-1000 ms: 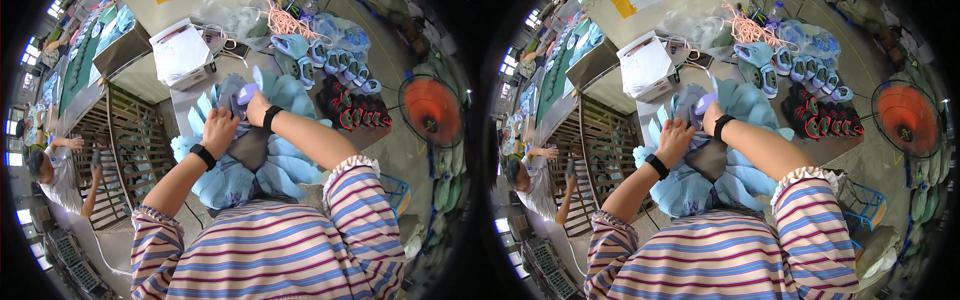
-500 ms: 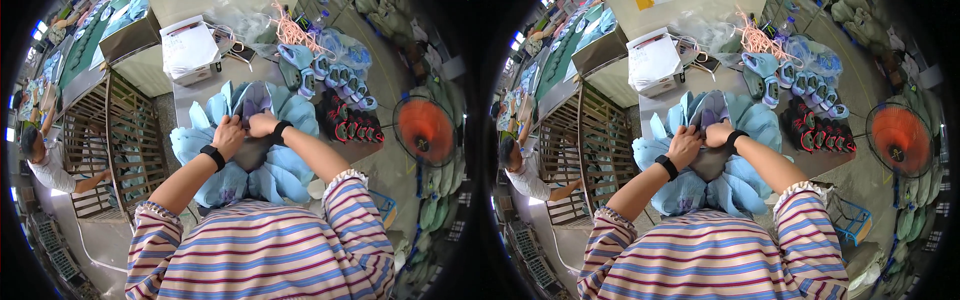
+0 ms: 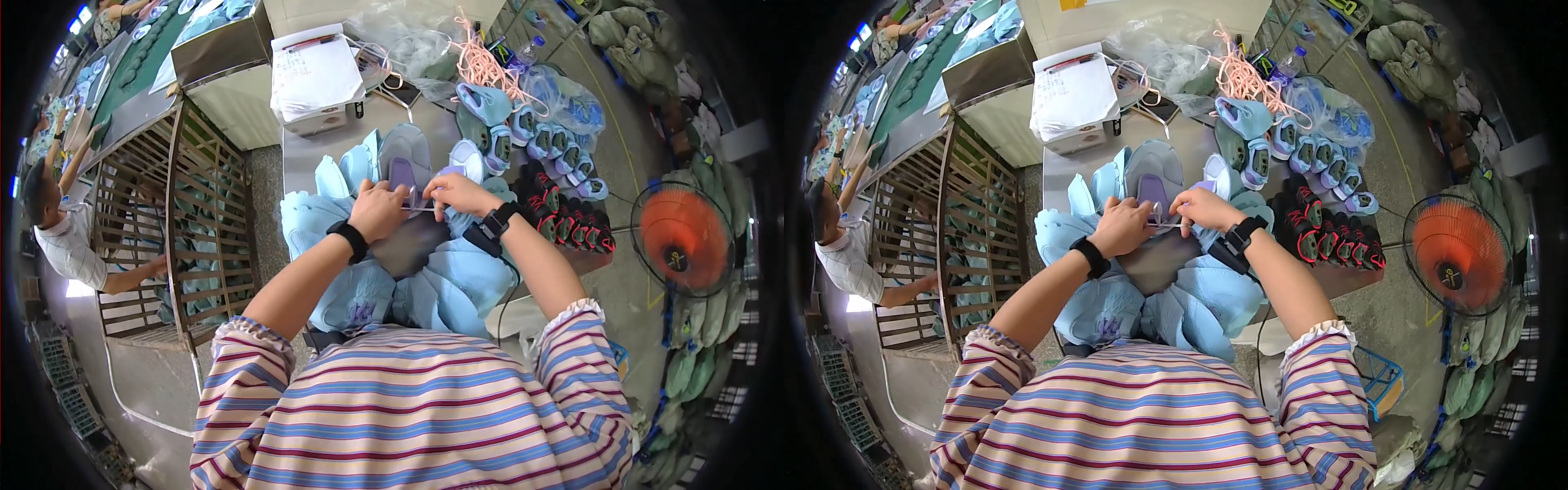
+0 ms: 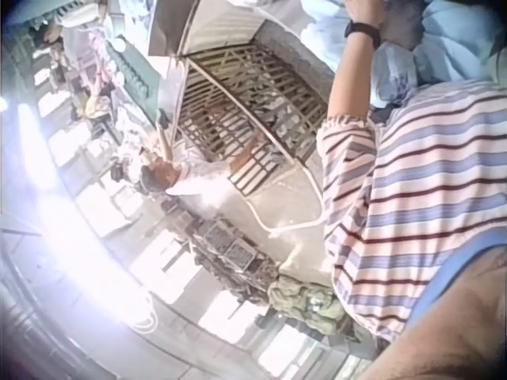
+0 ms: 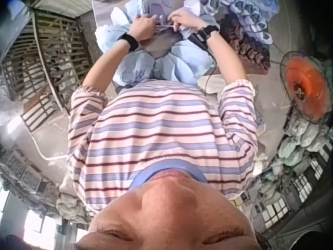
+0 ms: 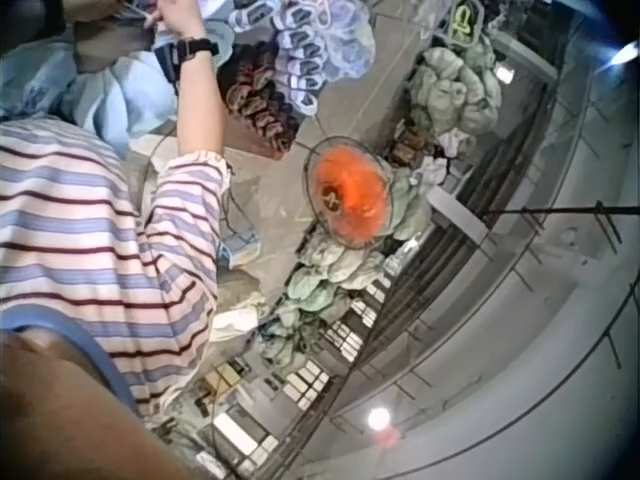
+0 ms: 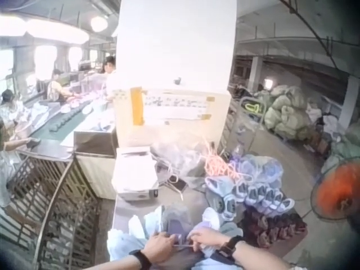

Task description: The recorder is sorting and organizing shoe uppers at a manufacturing workstation and placing them in a bin.

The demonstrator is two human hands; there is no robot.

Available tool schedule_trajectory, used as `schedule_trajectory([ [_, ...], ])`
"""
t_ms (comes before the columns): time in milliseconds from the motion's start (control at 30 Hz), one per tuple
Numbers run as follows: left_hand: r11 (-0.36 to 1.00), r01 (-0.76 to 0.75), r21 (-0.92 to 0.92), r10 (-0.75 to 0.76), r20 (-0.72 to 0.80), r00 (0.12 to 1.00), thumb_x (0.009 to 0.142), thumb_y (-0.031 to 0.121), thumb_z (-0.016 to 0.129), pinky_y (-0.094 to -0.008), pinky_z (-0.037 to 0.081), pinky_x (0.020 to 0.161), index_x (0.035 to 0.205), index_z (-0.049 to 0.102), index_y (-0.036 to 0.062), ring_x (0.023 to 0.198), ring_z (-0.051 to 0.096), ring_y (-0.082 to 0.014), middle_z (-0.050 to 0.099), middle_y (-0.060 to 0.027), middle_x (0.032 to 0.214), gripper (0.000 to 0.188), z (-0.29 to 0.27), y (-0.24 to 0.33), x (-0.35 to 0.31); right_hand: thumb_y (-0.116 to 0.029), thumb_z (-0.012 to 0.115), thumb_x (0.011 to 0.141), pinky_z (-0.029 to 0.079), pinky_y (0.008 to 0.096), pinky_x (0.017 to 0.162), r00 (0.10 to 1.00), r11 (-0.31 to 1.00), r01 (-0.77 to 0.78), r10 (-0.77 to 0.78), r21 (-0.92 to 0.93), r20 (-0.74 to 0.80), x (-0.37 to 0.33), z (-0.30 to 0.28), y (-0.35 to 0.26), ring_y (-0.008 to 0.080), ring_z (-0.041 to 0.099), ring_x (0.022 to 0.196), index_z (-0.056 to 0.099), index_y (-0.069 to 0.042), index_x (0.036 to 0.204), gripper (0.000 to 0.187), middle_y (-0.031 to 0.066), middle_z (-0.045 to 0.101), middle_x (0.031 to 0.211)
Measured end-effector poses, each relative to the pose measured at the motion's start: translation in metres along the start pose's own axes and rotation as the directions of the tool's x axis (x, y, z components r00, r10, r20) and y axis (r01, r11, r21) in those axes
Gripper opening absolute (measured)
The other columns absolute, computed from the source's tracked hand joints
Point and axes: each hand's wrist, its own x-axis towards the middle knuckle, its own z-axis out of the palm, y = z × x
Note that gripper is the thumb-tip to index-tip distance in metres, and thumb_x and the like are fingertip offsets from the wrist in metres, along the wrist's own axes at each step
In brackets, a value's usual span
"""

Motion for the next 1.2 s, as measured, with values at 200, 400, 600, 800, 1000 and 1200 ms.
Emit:
schedule_trajectory([
  [200, 0.997, 0.069, -0.026, -0.07, -0.057, 0.996, 0.068, 0.022, 0.057, -0.0336, 0.032, 0.07, 0.061, 0.063, 0.0149, 0.076, 0.054, -0.0172, 0.061, -0.0013, 0.066, 0.012, 0.002, -0.003, 0.013, -0.007, 0.046, 0.078, 0.046, 0.0265, 0.059, 0.997, 0.99, -0.021, 0.011, -0.138, -0.071, -0.001, 0.003, -0.02, 0.0162, 0.062, 0.059, 0.056, 0.002, 0.095, 0.022, 0.0108, 0.064, 0.065],
  [400, 0.988, 0.038, -0.15, -0.064, -0.169, 0.984, 0.066, 0.019, 0.059, -0.0327, 0.033, 0.068, 0.067, 0.066, 0.0177, 0.073, 0.054, -0.0162, 0.061, 0.0023, 0.066, 0.008, 0.006, -0.01, 0.014, -0.005, 0.052, 0.071, 0.048, 0.0274, 0.056, 0.993, 0.974, 0.091, -0.103, -0.206, -0.05, 0.013, 0.001, -0.011, 0.0161, 0.061, 0.058, 0.056, 0.002, 0.1, 0.029, 0.0105, 0.064, 0.072],
  [600, 0.988, 0.041, -0.146, -0.055, -0.097, 0.994, 0.065, 0.02, 0.06, -0.0329, 0.033, 0.068, 0.067, 0.066, 0.0177, 0.073, 0.054, -0.0161, 0.061, 0.0021, 0.065, 0.007, -0.002, -0.01, 0.007, -0.003, 0.053, 0.082, 0.05, 0.0248, 0.059, 0.992, 0.988, 0.106, -0.098, 0.109, -0.081, 0.018, 0.008, -0.019, 0.0109, 0.059, 0.063, 0.058, 0.003, 0.103, 0.023, 0.0065, 0.063, 0.08],
  [800, 0.994, 0.04, -0.098, -0.042, -0.026, 0.999, 0.066, 0.02, 0.064, -0.0322, 0.032, 0.072, 0.075, 0.067, 0.0152, 0.076, 0.054, -0.0166, 0.062, 0.0013, 0.071, 0.011, 0.0, -0.005, 0.009, -0.006, 0.055, 0.081, 0.048, 0.0245, 0.058, 0.992, 0.994, 0.098, -0.093, 0.055, -0.089, 0.019, 0.009, -0.016, 0.0113, 0.059, 0.062, 0.063, 0.003, 0.089, 0.014, 0.0075, 0.064, 0.077],
  [1000, 0.99, 0.053, -0.127, -0.041, 0.096, 0.995, 0.077, 0.032, 0.055, -0.0357, 0.032, 0.069, 0.076, 0.066, 0.0187, 0.075, 0.058, -0.0208, 0.061, -0.0045, 0.069, 0.017, -0.002, -0.011, 0.02, -0.015, 0.054, 0.081, 0.045, 0.0265, 0.055, 0.731, 0.952, 0.287, -0.29, -0.107, -0.618, 0.018, 0.012, -0.012, 0.0129, 0.057, 0.06, 0.063, 0.001, 0.073, 0.02, 0.0068, 0.062, 0.066],
  [1200, 0.995, 0.087, -0.057, -0.077, 0.152, 0.985, 0.08, 0.038, 0.053, -0.0348, 0.03, 0.072, 0.082, 0.067, 0.0201, 0.072, 0.059, -0.021, 0.063, -0.0039, 0.07, 0.023, -0.002, -0.014, 0.026, -0.029, 0.045, 0.09, 0.041, 0.0229, 0.061, 0.752, 0.958, 0.254, -0.284, -0.137, -0.595, -0.056, -0.105, -0.117, 0.0102, 0.057, 0.071, 0.055, -0.009, 0.076, 0.026, 0.0023, 0.06, 0.074],
])
